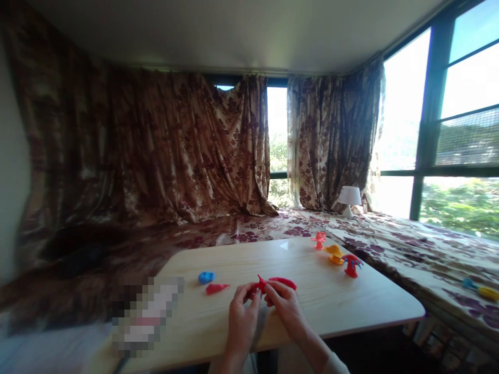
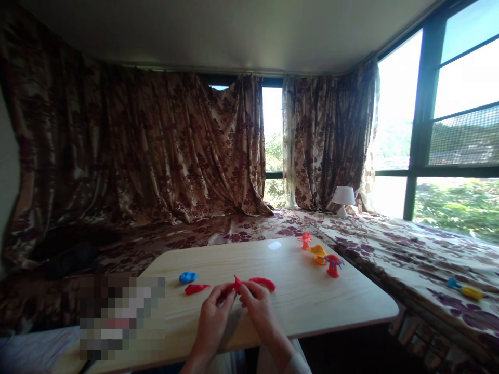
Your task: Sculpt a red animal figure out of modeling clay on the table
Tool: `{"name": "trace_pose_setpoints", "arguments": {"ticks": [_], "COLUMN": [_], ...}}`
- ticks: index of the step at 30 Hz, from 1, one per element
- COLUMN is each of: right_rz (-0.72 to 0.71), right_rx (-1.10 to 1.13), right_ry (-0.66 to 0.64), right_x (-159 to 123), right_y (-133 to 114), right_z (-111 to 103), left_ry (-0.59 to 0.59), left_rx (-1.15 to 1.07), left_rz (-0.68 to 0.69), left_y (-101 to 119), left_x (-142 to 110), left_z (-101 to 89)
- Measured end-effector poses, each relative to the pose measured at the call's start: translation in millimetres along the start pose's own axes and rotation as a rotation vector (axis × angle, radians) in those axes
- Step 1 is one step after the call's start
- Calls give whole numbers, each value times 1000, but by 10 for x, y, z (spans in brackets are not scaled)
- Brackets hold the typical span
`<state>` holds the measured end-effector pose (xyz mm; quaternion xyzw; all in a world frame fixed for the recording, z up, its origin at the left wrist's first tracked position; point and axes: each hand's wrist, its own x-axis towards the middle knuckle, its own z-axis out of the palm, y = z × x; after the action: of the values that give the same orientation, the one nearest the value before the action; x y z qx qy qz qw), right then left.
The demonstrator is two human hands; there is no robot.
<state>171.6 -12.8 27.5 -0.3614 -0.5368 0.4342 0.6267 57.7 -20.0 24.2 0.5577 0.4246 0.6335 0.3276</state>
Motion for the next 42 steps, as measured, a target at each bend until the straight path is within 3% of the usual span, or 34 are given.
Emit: {"name": "trace_pose_setpoints", "arguments": {"ticks": [13,19,26,29,33,42], "right_rz": [-10,-36,36,48,-4,2], "right_rx": [-36,-78,-43,-12,-5,-26], "right_ry": [-17,-27,0,8,-16,8], "right_x": [3,16,10,10,13,-19], "right_y": [30,107,82,80,78,51], "right_z": [-3,-34,-53,-53,-38,-58], "left_ry": [45,83,111,53,-60,-48], "left_rx": [1,53,7,-51,-35,-145], "left_rz": [-33,12,-46,-72,8,-84], "left_y": [26,-1,30,52,51,18], "left_x": [-12,-21,-38,-43,-36,-19], "left_z": [12,36,52,43,26,34]}}
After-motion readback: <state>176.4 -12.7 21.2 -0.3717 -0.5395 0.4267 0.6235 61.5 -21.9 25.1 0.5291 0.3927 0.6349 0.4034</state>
